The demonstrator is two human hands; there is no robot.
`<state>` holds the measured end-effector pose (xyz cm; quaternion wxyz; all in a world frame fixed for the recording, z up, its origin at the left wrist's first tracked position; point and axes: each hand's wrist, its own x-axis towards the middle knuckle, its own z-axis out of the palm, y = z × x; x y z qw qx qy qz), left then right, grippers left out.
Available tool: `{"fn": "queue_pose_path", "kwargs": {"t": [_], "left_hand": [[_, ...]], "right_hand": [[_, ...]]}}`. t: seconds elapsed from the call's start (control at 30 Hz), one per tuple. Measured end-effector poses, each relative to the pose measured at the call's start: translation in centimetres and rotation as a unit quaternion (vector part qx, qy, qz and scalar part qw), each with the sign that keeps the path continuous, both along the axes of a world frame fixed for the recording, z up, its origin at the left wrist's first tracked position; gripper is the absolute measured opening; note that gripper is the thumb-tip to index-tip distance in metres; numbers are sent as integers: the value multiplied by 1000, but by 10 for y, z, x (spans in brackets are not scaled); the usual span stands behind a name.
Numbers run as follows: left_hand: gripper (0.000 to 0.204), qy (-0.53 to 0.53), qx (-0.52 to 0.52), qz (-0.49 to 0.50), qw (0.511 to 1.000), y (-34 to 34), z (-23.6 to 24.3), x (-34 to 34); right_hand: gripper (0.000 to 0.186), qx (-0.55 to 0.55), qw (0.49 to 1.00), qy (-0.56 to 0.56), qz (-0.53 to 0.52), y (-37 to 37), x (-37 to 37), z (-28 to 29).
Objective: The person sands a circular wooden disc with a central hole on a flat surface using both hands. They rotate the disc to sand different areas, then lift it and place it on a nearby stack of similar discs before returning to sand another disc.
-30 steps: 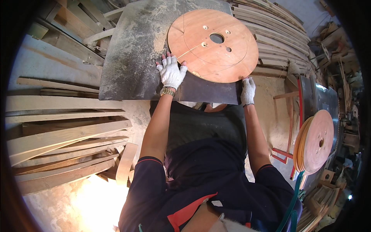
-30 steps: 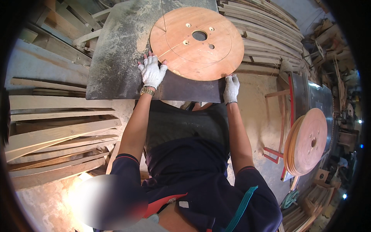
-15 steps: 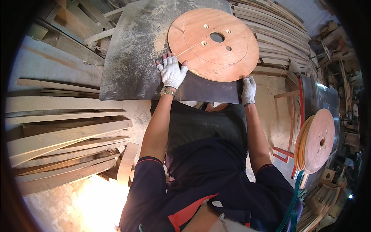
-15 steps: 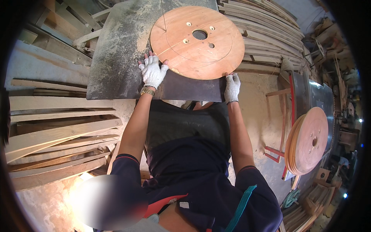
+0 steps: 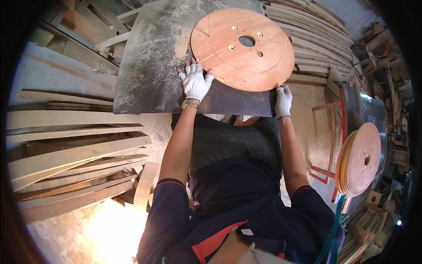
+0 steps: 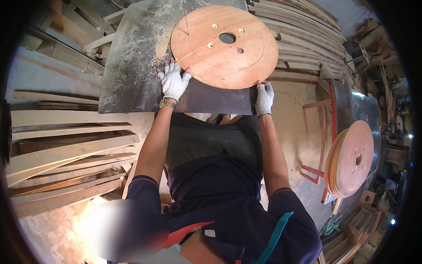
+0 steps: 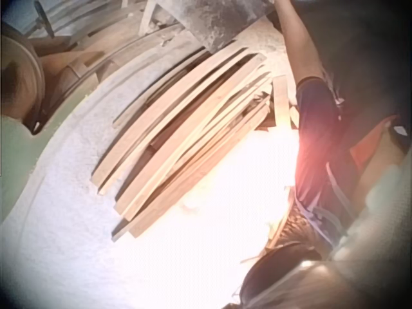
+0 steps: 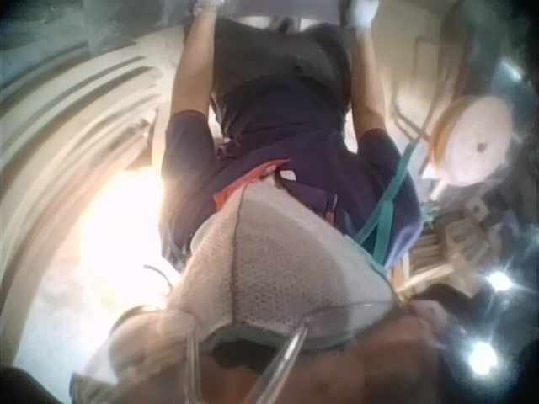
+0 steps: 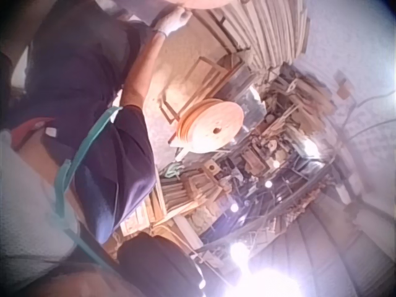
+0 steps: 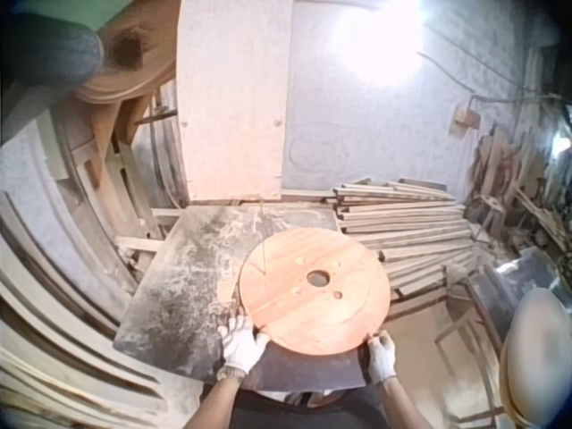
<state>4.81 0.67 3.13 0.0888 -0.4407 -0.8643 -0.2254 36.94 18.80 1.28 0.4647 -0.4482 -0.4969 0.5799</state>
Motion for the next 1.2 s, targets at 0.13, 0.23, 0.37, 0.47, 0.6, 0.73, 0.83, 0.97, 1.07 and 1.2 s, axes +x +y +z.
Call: {"fn": "queue_pose_path", "kwargs": {"t": [0.13,0.23,0.37,0.47,0.6,0.73,0.83,0.97,1.07,1.2], "left_hand": [[70,8,-9,10,1000,1,0,-2],[72,29,-10,39,999,3,1,0],[72,-26,-47,6,999,-2,14,7],[72,-2,-18,2,1000,-1,11,5],[66,2,-2,3,1000,0,4,2],[69,18,-10,12,1000,2,2,4],[70,43,-7,23,999,2,-1,0],[74,22,-16,44,999,2,1,0],[78,-5,-35,6,999,-1,8,9],[80,9,-36,9,999,0,11,6]], "right_hand": [[16,-5,1000,-1,-2,0,-3,-3],[17,0,1000,0,10,4,2,-7],[17,-38,999,10,-18,-3,-4,5],[17,-12,1000,-7,3,-1,-1,3],[16,-6,1000,0,16,-3,0,5],[18,-3,1000,-3,18,-4,1,6],[16,-11,1000,-18,22,-6,-2,7],[15,-49,999,1,-7,-7,-7,10],[16,-17,1000,-20,-11,-4,-2,6],[17,0,1000,-23,8,-2,0,3]]}}
